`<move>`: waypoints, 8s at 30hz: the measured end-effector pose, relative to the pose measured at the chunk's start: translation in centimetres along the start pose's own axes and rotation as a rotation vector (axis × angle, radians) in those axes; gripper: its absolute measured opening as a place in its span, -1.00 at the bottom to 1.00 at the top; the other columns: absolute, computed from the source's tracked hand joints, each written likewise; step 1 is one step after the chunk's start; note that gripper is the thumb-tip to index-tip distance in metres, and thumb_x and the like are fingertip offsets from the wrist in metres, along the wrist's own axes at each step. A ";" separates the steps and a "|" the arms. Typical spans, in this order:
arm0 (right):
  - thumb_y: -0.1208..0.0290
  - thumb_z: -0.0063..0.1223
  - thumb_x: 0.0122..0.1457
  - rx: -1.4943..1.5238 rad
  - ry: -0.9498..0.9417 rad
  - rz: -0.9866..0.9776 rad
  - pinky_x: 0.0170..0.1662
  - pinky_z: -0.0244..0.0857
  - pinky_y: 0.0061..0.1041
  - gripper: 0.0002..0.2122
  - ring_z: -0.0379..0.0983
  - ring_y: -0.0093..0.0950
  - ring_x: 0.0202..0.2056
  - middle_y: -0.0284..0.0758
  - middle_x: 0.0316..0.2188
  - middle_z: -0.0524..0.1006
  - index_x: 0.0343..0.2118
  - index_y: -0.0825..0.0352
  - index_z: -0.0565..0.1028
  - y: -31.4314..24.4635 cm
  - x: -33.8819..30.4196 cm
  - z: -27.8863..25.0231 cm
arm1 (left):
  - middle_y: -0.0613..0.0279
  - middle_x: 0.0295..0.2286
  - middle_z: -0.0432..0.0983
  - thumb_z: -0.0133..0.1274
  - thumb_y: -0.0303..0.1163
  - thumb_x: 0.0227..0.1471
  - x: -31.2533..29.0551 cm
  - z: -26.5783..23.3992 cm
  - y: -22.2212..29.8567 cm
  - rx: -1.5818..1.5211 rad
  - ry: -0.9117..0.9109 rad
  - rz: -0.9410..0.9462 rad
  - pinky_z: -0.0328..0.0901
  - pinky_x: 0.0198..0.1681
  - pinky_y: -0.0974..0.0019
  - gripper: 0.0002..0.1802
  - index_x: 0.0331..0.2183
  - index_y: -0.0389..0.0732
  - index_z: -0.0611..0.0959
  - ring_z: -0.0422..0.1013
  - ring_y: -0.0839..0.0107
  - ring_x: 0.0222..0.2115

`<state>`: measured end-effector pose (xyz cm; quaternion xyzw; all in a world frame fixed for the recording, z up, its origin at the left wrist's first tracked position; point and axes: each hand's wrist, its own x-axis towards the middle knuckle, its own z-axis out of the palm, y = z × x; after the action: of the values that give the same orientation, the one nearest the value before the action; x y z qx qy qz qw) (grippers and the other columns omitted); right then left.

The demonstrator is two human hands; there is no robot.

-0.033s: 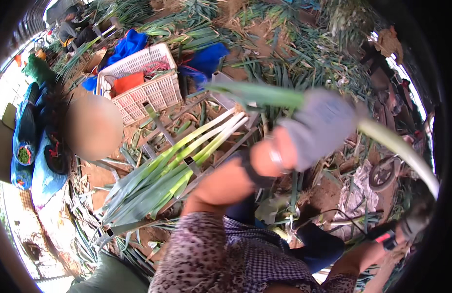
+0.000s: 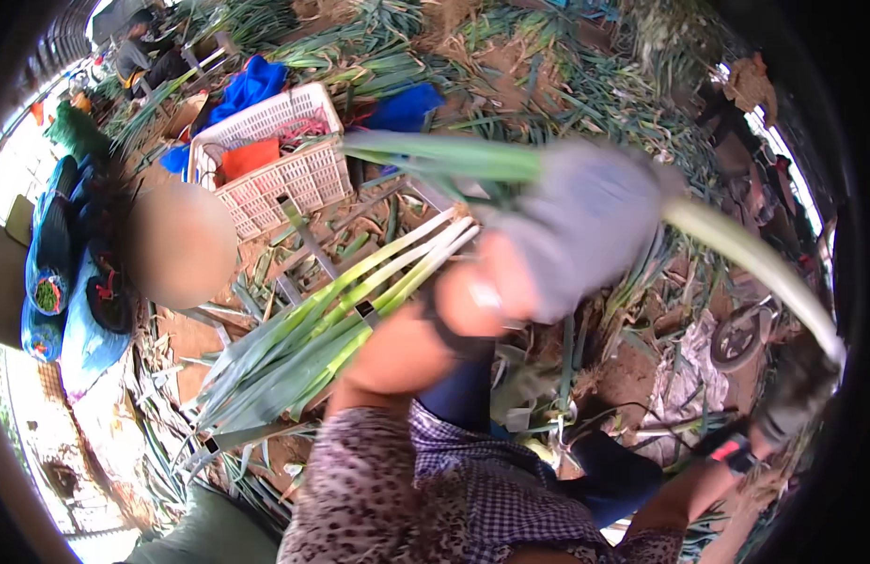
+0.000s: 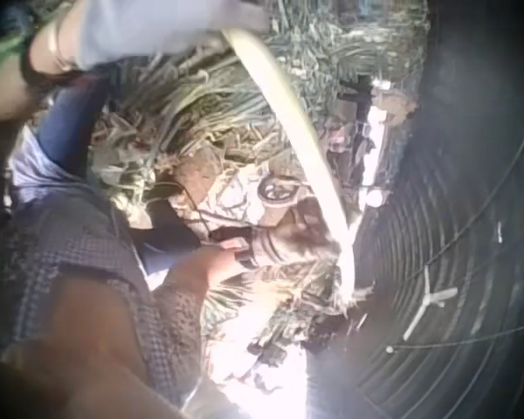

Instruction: The recorder is cleaning and preparing harvested leeks by peeling outer layers and trimming roots with a knife.

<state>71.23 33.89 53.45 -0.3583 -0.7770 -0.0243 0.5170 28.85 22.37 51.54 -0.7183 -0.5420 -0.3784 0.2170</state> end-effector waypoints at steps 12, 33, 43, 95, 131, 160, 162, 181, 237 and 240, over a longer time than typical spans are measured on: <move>0.42 0.24 0.29 0.671 -1.072 1.025 -0.16 0.51 -0.53 -0.69 0.56 -0.58 -0.23 -0.33 -0.13 0.63 0.06 0.39 0.56 0.4 -22.9 26.4 | 0.19 -0.38 0.63 0.28 -0.30 0.00 -31.4 -17.4 -20.6 0.920 -0.571 -0.848 0.44 -0.33 0.02 -0.79 -0.25 0.05 0.65 0.61 0.07 -0.35; 0.38 0.26 0.23 0.243 -1.406 1.077 -0.14 0.46 -0.51 -0.62 0.59 -0.55 -0.24 -0.25 -0.16 0.69 0.06 0.47 0.58 2.5 -30.5 31.4 | 0.03 -0.15 0.71 0.26 -0.38 0.05 -61.1 1.6 -30.6 -0.136 -0.464 -1.360 0.43 0.02 0.22 -0.55 0.02 -0.18 0.71 0.63 0.19 -0.13; 0.36 0.25 0.23 0.259 -1.422 1.030 -0.13 0.47 -0.51 -0.61 0.59 -0.55 -0.22 -0.23 -0.16 0.68 0.07 0.46 0.57 3.4 -31.0 31.4 | 0.35 -0.24 0.67 0.08 -0.36 0.31 -62.4 -1.4 -33.1 -0.359 -0.208 -1.534 0.36 -0.05 0.39 -0.67 0.03 -0.27 0.69 0.46 0.54 -0.22; 0.09 0.10 0.20 0.236 -1.716 0.450 -0.14 0.49 -0.18 -0.63 0.64 -0.05 -0.21 -0.04 -0.33 0.67 -0.20 0.35 0.64 13.4 -43.1 37.2 | 0.10 0.04 0.56 0.07 -0.54 0.28 -6.9 25.5 -2.5 -1.015 -0.099 -0.762 0.25 0.21 0.29 -0.61 0.12 -0.36 0.55 0.43 0.35 0.10; 0.10 0.30 0.13 0.264 -0.860 1.377 -0.20 0.54 -0.19 -0.33 0.60 -0.15 -0.27 0.01 -0.28 0.59 0.13 0.54 0.33 34.7 -27.5 43.0 | 0.16 -0.08 0.55 0.04 -0.64 0.16 -8.5 41.9 -0.5 -1.028 -0.657 -1.224 0.34 0.04 0.39 -0.63 0.03 -0.42 0.57 0.49 0.42 -0.05; -0.08 0.19 0.26 0.205 -1.210 1.459 0.16 0.40 -0.26 -0.35 0.52 -0.15 0.13 -0.11 0.20 0.52 0.30 0.25 0.41 52.0 -41.4 46.8 | 0.11 -0.18 0.51 0.15 -0.68 0.08 -7.1 44.8 1.6 -0.945 -0.799 -1.178 0.45 -0.14 0.38 -0.67 -0.06 -0.45 0.62 0.54 0.40 -0.22; -0.02 0.20 0.28 0.824 -0.613 1.638 0.16 0.39 -0.29 -0.34 0.52 -0.19 0.13 -0.12 0.21 0.51 0.34 0.24 0.35 60.4 -49.1 39.1 | 0.10 -0.17 0.61 0.08 -0.65 0.18 -6.1 47.7 2.1 -1.099 -0.897 -0.981 0.40 -0.03 0.39 -0.68 -0.01 -0.45 0.60 0.54 0.41 -0.14; 0.31 0.25 0.12 0.130 -0.523 1.485 -0.09 0.48 -0.41 -0.50 0.62 -0.41 -0.21 -0.24 -0.16 0.69 0.17 0.23 0.55 46.3 -33.5 35.8 | 0.19 -0.23 0.62 0.15 -0.56 0.16 -11.7 49.8 -0.6 -0.832 -0.750 -1.150 0.43 -0.17 0.39 -0.68 -0.03 -0.35 0.61 0.52 0.51 -0.25; 0.67 0.27 0.17 1.300 0.137 1.639 -0.02 0.54 -0.33 -0.25 0.52 -0.33 -0.02 -0.20 0.16 0.41 0.37 0.24 0.13 55.1 -38.8 49.4 | 0.29 -0.10 0.58 0.26 -0.21 0.25 -18.7 86.5 -10.5 -1.012 -0.735 -1.264 0.38 -0.02 0.35 -0.47 0.10 -0.34 0.55 0.47 0.44 -0.13; 0.68 0.24 0.18 1.252 0.102 1.642 -0.09 0.59 -0.32 -0.32 0.58 -0.33 -0.12 -0.13 0.07 0.47 0.32 0.32 0.17 55.8 -37.9 49.8 | 0.33 -0.12 0.58 0.29 -0.17 0.22 -16.6 88.1 -12.0 -0.902 -0.617 -1.147 0.37 -0.03 0.36 -0.47 0.06 -0.34 0.59 0.46 0.48 -0.15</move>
<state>72.49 75.49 -19.32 -0.4434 -0.1439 0.7294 0.5007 42.59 79.60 -17.13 -0.4181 -0.6575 -0.3981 -0.4841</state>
